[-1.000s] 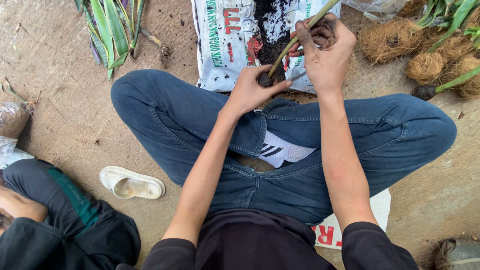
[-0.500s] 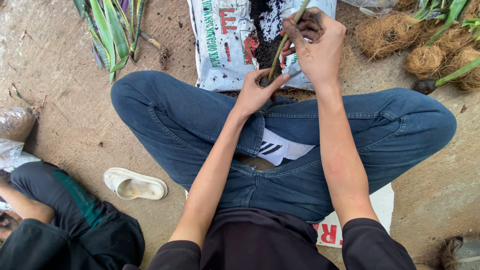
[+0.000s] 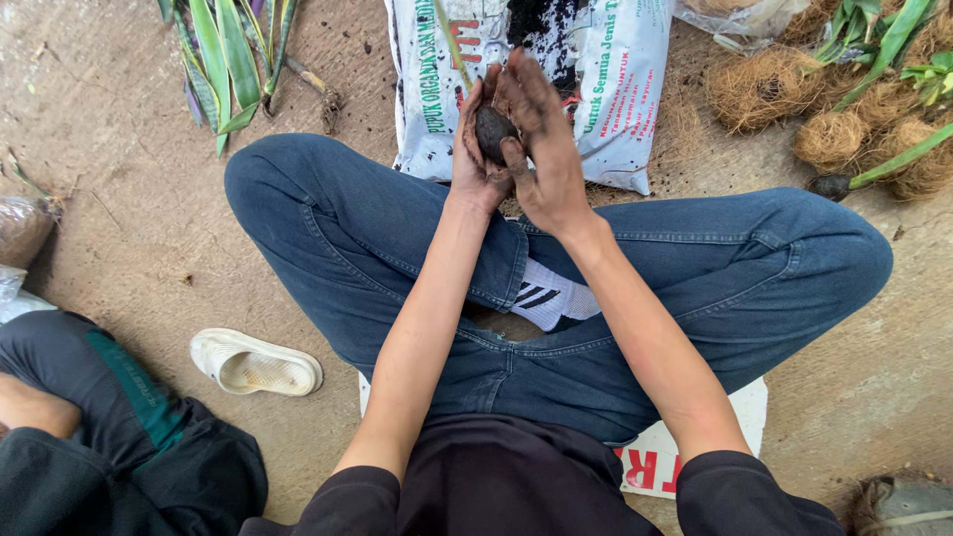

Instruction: The person sits on the ground and uses both hands to scoop dark soil from a white sack. They repeatedly form the soil into a compact ball and then apply it to the base of a long green plant stem, pressing it firmly around the stem.

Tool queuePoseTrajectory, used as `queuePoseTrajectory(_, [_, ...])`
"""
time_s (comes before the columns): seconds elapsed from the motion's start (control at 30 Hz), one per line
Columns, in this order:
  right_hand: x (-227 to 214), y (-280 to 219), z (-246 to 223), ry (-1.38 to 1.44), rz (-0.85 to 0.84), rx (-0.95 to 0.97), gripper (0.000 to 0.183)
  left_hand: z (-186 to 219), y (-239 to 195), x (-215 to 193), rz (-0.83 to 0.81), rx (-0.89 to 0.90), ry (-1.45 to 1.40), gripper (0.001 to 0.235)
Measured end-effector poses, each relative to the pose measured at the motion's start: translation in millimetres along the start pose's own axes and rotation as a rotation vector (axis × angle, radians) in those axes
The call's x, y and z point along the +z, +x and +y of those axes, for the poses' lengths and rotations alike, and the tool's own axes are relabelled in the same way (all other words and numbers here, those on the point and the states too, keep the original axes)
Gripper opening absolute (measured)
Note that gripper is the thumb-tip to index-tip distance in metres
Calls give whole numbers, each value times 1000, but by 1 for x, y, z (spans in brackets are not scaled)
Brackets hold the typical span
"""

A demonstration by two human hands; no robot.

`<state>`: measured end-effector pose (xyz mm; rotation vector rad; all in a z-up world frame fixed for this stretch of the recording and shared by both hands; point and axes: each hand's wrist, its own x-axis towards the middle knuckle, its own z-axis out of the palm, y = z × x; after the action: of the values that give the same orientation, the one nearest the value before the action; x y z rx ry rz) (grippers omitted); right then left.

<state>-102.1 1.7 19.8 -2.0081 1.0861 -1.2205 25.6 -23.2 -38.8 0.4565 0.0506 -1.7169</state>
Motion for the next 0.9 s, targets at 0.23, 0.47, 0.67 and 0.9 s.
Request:
queuePoseTrajectory(0.23, [26,-10,2,104,-203,124,47,-5,24,-49,-282,141,-65,38])
queuePoseTrajectory(0.47, [32,-8,14,-27,-170,105,50,-21,34,-68,-138,108,-29,43])
queuePoseTrajectory(0.67, [29,-6,29,7,73,45,75,-20,23,-85,-524,-21,-228,41])
queuePoseTrajectory(0.9, [44,6,46,-64,-91,34,65,-33,14,-57,-119,-34,111,62])
